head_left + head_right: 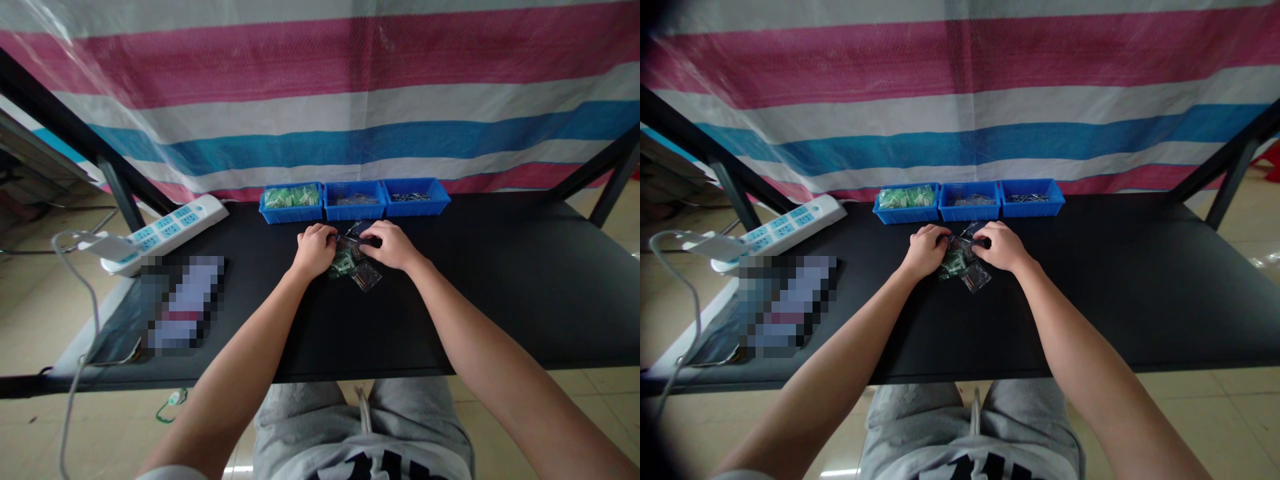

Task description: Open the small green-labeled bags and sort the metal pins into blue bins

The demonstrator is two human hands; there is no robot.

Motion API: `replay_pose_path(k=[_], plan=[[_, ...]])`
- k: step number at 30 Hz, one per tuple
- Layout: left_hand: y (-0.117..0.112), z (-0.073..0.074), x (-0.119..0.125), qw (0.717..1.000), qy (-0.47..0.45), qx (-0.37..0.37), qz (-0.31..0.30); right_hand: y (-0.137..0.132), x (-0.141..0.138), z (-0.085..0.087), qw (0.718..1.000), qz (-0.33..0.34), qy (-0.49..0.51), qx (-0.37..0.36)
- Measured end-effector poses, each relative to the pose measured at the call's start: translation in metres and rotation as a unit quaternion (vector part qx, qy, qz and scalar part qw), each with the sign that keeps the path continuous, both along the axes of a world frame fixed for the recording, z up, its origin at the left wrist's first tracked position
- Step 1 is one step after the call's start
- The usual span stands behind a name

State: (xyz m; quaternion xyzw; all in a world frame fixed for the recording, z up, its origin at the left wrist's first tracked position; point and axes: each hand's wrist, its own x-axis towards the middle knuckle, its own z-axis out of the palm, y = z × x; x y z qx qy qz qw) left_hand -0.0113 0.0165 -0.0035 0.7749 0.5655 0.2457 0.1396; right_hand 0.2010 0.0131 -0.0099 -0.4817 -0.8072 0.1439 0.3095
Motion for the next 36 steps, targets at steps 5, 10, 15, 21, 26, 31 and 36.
replay_pose_path(k=[5,10,15,21,26,31,36], plan=[[0.000,-0.002,0.000,1.000,0.012,-0.001,-0.001,-0.002,-0.001,0.001,0.999,0.010,-0.048,-0.023],[-0.001,-0.002,0.000,1.000,0.010,0.003,-0.006,-0.002,-0.001,0.003,0.999,0.006,-0.012,-0.042],[-0.005,0.007,0.003,1.000,-0.024,0.007,0.008,-0.003,-0.003,0.008,0.972,-0.022,0.184,-0.147],[-0.014,0.016,0.006,0.994,-0.068,0.027,-0.078,-0.008,-0.014,0.016,0.887,-0.032,0.390,-0.245],[-0.015,0.011,0.007,0.986,-0.064,0.062,-0.140,-0.011,-0.023,0.016,0.880,-0.014,0.411,-0.237],[-0.012,0.007,0.004,0.977,-0.095,0.145,-0.129,-0.010,-0.024,0.010,0.895,0.000,0.397,-0.201],[-0.009,0.003,0.003,0.966,-0.098,0.213,-0.108,-0.013,-0.023,0.014,0.870,-0.002,0.429,-0.243]])
